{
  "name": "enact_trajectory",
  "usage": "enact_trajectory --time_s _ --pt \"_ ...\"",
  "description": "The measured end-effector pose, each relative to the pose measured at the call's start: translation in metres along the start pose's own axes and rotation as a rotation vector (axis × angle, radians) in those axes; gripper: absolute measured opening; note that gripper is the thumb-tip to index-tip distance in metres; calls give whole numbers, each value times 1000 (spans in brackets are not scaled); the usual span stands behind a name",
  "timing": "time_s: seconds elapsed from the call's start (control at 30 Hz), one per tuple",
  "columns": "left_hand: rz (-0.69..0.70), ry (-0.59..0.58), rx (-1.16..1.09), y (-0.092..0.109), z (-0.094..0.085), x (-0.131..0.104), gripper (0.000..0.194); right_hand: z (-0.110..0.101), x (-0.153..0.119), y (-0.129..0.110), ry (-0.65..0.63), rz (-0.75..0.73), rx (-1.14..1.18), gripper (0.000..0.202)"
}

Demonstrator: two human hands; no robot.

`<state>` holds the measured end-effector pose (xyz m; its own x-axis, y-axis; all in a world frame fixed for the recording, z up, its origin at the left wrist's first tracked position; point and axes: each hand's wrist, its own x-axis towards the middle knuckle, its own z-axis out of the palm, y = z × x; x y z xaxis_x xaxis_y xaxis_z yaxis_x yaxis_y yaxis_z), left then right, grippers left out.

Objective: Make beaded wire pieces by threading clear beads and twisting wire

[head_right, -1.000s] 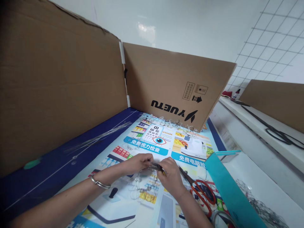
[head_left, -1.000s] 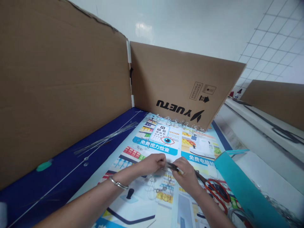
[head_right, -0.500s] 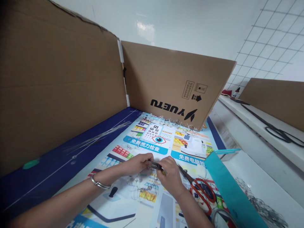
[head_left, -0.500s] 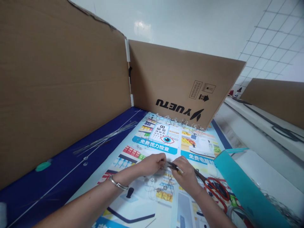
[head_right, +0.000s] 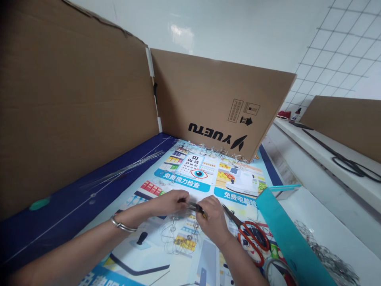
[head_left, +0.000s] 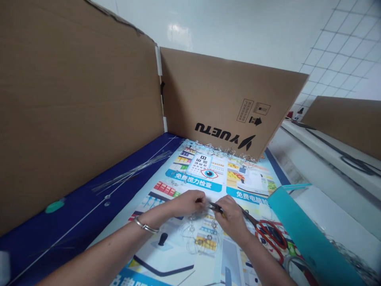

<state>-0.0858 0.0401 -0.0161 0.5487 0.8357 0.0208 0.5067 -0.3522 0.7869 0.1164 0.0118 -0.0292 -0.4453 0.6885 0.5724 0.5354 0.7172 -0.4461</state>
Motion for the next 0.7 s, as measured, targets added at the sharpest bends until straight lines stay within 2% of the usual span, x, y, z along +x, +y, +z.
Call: enact_trajectory --time_s 0.17,0.3,0.7 --pt "-33 61 -194 3 6 1 3 1 -2 -2 41 -7 -24 15" --pt "-16 79 -358 6 8 0 7 0 -2 -2 70 10 -36 14" --pt "-37 98 -236 5 9 2 7 1 -2 -3 54 5 -44 15"
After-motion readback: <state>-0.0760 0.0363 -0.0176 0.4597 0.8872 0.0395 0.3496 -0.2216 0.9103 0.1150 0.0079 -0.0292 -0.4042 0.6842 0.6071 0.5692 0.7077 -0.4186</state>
